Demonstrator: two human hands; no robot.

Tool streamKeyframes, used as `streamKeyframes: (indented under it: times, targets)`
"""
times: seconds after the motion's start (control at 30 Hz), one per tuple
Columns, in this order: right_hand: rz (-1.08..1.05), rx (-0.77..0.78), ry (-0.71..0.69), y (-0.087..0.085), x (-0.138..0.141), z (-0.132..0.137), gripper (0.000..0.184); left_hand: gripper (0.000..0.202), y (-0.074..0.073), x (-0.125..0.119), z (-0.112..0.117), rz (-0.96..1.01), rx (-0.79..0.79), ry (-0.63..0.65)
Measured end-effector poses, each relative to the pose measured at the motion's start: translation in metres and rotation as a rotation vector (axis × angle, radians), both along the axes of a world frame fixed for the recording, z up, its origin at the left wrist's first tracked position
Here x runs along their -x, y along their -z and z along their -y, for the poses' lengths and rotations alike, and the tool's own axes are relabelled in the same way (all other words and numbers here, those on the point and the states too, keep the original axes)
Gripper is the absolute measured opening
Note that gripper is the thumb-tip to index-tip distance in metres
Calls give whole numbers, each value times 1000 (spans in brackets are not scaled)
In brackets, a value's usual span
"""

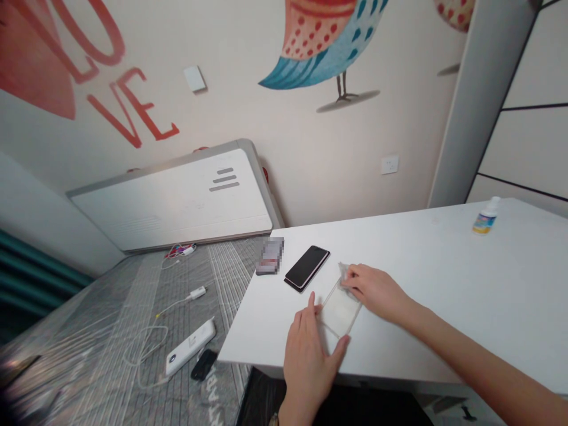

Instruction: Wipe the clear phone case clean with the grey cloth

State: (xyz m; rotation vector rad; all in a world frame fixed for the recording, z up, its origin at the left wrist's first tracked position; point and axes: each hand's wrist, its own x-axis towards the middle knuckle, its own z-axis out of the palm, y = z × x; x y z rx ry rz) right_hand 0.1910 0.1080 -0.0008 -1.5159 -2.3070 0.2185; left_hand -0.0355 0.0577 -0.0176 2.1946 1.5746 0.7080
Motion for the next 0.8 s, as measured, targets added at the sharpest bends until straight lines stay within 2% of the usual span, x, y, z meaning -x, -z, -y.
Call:
streamKeyframes:
  times: [0.1,0.13,0.27,0.47,0.67,0.8]
  targets:
    - [-45,68,-178,-4,8,1,27,95,-1,0,-1,-6,-6,10]
    - [-53,81,-174,-5,9,0,26,95,-1,0,-1,-11,-11,11]
    - [-73,83,7,-6,9,-5,22,96,-2,-1,-1,-23,-17,-3]
    - [-134,133,-205,-9,21,6,17,95,-1,0,-2,7,12,1]
    - [-213,219,-243,-12,31,17,24,88,-3,-11,-4,-38,-34,-12]
    - [-226,212,-265,-9,30,18,26,85,-3,-20,-5,-74,-104,-25]
